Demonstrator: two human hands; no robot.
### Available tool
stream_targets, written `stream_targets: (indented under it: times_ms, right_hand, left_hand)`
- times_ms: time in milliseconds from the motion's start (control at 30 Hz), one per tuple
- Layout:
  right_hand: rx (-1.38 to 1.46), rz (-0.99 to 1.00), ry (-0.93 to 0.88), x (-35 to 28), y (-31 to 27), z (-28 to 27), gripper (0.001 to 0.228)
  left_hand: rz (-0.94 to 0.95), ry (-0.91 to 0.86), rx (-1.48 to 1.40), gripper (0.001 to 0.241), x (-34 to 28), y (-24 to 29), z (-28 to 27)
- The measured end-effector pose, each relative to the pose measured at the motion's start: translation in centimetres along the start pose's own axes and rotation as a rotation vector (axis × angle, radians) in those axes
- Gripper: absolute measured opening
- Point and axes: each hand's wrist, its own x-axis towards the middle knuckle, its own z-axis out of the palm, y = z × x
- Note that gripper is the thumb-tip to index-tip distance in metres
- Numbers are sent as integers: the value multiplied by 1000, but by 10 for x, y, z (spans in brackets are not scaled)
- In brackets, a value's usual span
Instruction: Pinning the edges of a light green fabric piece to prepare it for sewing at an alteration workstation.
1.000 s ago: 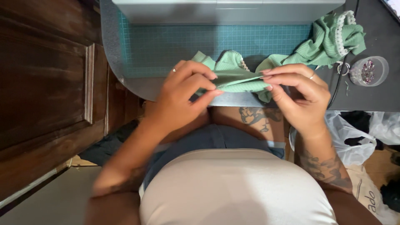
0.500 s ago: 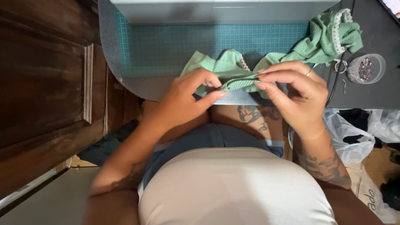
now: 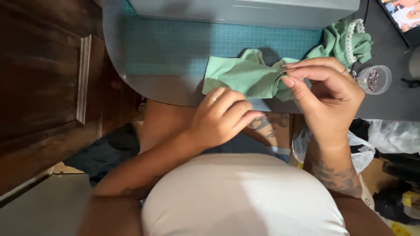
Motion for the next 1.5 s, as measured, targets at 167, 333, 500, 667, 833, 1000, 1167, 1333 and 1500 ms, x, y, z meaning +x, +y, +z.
stream_targets:
  times_ms: [167,333,500,667,833,1000,1167,1333,1500]
  right_hand:
    - [-9,32,-12,4,-10,1,8]
    - [19,81,9,5,-15,2,10]
    - [43,90,24,5,-18,5,11]
    - [66,89,39,4,-19,6,11]
    - [55,99,55,3,-20,4,11]
    - [53,92,61,3,-19,3,12]
    - [10,88,58,5,-7,-10,12]
    - [5,29,-120,9,8,-32,12]
    - [9,-94,-209,11,4,-37,8]
  left_hand:
    - [-85,64,-8,30,6,1,5]
    - [-14,131,151,29,4,7,9]
    - [20,154,272,27,4,8,14]
    - [-14,151,294,24,7,9,20]
    - [-26,147,292,21,12,10,18]
    - [-21,139,281,19,15,10,16]
    - [-40,117,10,5,20,5,-4]
    - [-264,46,-400,18,41,-13,-52]
    - [-351,-109,-544,18,45,-30,-68]
